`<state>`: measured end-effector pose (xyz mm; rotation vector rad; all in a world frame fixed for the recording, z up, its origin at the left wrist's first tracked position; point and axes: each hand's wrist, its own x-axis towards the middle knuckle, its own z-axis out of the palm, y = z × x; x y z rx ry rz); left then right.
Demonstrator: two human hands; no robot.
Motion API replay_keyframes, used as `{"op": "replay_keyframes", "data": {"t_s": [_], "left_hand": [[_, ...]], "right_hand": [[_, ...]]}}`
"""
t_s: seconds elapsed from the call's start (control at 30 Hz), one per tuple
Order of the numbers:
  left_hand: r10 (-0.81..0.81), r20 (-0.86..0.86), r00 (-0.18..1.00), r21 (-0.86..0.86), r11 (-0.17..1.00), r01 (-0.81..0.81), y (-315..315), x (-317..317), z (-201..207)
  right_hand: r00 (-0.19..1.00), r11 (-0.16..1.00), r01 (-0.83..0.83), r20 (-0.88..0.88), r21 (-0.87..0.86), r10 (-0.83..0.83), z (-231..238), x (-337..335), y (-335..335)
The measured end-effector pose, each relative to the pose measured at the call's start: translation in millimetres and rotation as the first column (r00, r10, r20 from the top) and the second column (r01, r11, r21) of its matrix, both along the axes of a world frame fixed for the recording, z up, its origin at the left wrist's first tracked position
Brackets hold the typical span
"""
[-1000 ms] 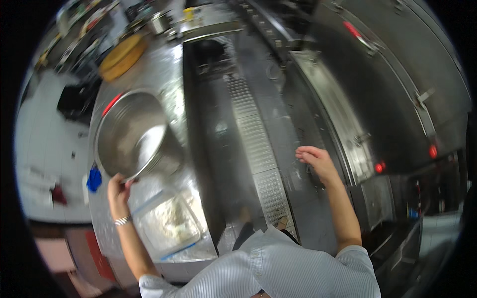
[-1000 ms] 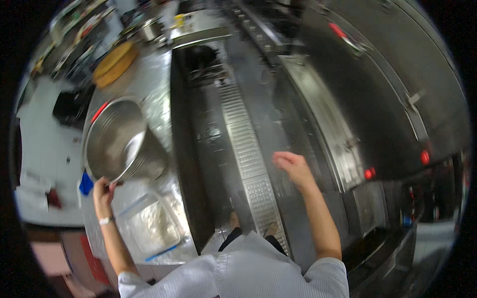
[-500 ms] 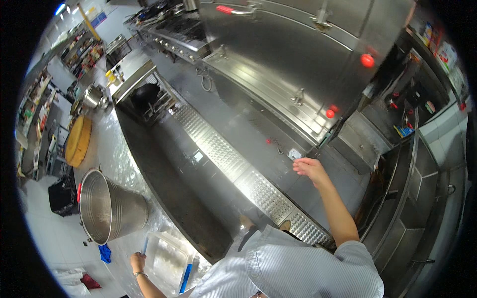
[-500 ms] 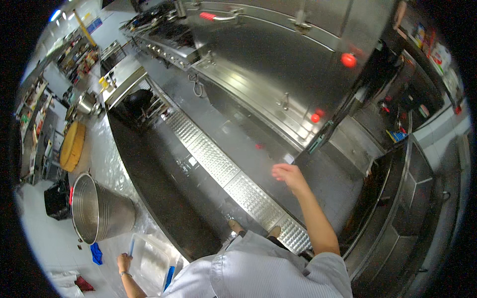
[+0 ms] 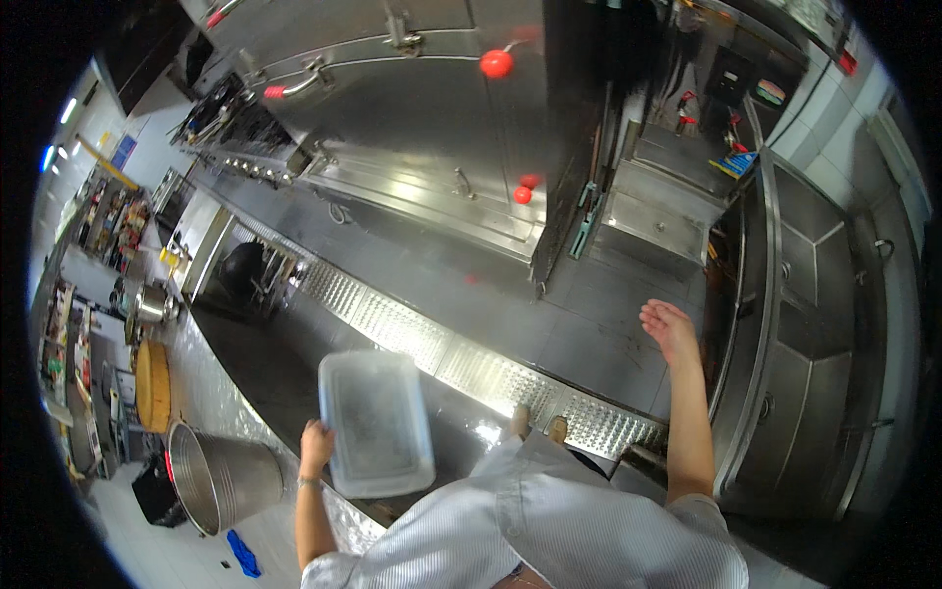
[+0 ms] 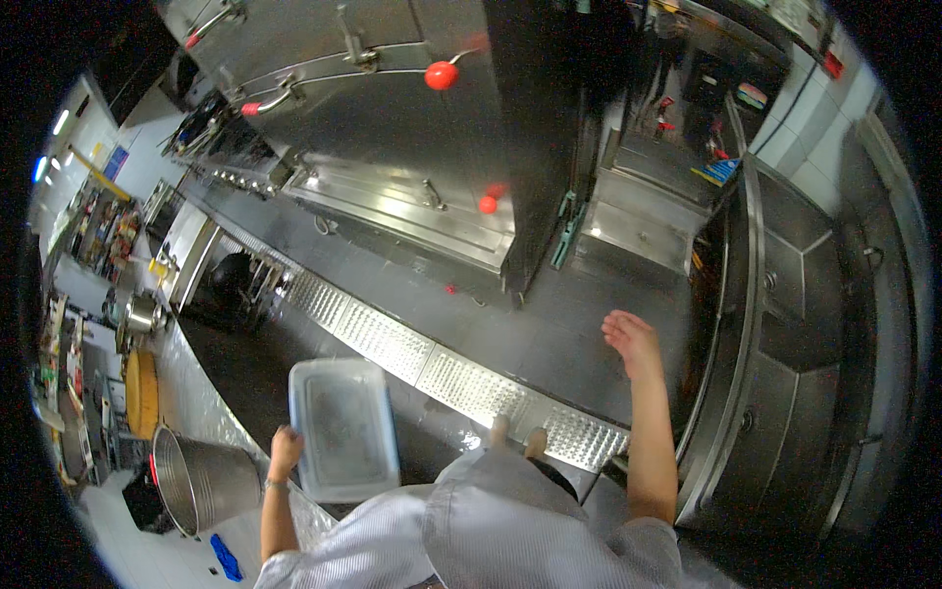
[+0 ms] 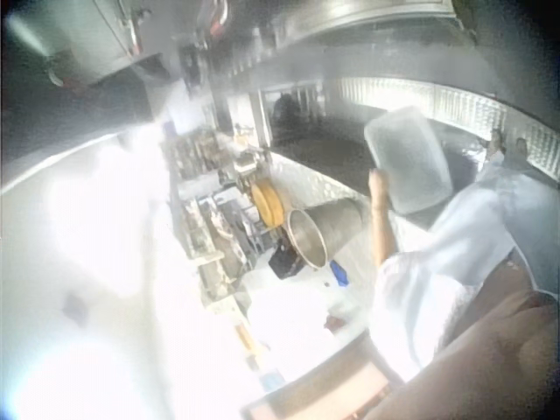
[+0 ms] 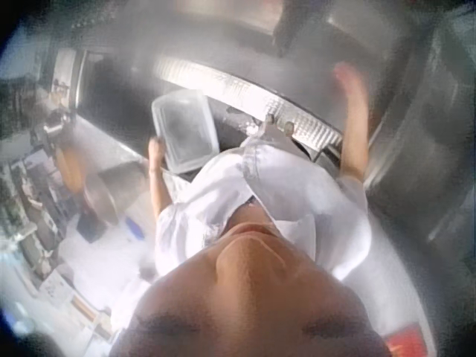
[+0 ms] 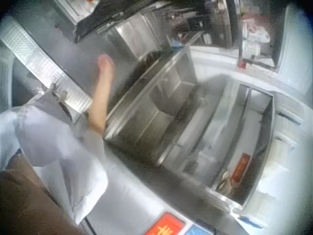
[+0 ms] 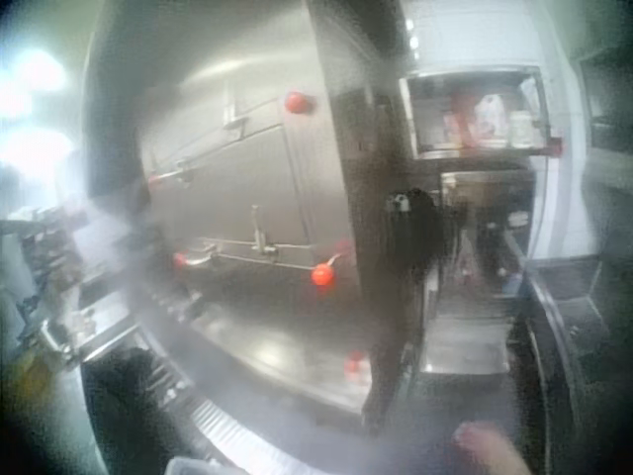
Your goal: The person pours water from a plastic container into a metal bucket, adds cleaning liquid, and uses a steel wool pad to scrub the front of a large stainless steel oven. They repeatedly dip the pad into the soapy water and wipe the oven surface, then rinse the pad and container at a sink.
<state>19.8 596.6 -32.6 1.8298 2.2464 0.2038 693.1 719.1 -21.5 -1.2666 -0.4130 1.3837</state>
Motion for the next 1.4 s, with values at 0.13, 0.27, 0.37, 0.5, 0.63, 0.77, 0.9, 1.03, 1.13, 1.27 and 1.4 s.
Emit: {"op": "replay_keyframes", "data": {"t_s": [0.13, 0.27, 0.37, 0.5, 0.63, 0.77, 0.9, 1.03, 1.13, 1.27, 1.4], "left_hand": [[-0.078, 0.211, 0.974, -0.118, 0.988, 0.104, 125.2, 94.9, -38.6], [-0.227, 0.503, 0.834, -0.052, 0.955, 0.291, 202.5, 230.5, -67.6], [-0.177, 0.736, 0.653, -0.146, 0.901, 0.408, 222.4, 349.8, -54.7], [-0.145, 0.861, 0.487, -0.175, 0.815, 0.552, 219.0, 514.4, 3.0], [-0.134, 0.924, 0.359, -0.166, 0.704, 0.69, 205.6, 649.6, 43.9], [-0.181, 0.934, 0.309, -0.128, 0.637, 0.76, 188.4, 769.7, 57.8], [-0.232, 0.899, 0.371, -0.16, 0.614, 0.773, 178.0, 846.9, 43.6], [-0.048, 0.921, 0.387, -0.247, 0.696, 0.674, 198.0, 870.2, 42.0], [0.164, 0.923, 0.348, -0.336, 0.784, 0.522, 230.8, 855.0, 24.1], [0.408, 0.874, 0.263, -0.478, 0.816, 0.324, 287.7, 840.8, -13.4], [0.549, 0.814, 0.188, -0.58, 0.781, 0.231, 358.7, 839.7, -86.1]], "right_hand": [[0.983, 0.984, 0.176, 0.044, -0.009, -0.176, 20.7, 32.5, -30.6], [0.929, 0.931, 0.365, 0.075, -0.01, -0.363, 45.1, 61.5, -65.8], [0.892, 0.893, 0.45, 0.038, -0.003, -0.45, 52.6, 91.0, -86.9], [0.783, 0.777, 0.615, 0.014, 0.13, -0.622, 51.7, 174.6, -142.7], [0.561, 0.545, 0.818, -0.046, 0.185, -0.827, 33.0, 266.7, -221.5], [0.253, 0.22, 0.96, -0.203, 0.172, -0.946, -3.8, 355.3, -292.1], [0.128, 0.101, 0.99, -0.354, 0.094, -0.927, -51.8, 401.5, -336.4], [-0.005, 0.018, 0.998, -0.366, -0.059, -0.93, -73.4, 436.6, -355.8], [0.176, 0.169, 0.984, -0.356, 0.05, -0.918, -61.0, 444.9, -336.0], [0.299, 0.288, 0.954, -0.239, 0.077, -0.924, -35.8, 469.8, -268.9], [0.445, 0.445, 0.889, 0.018, 0.106, -0.895, 5.0, 474.8, -167.9]]}}
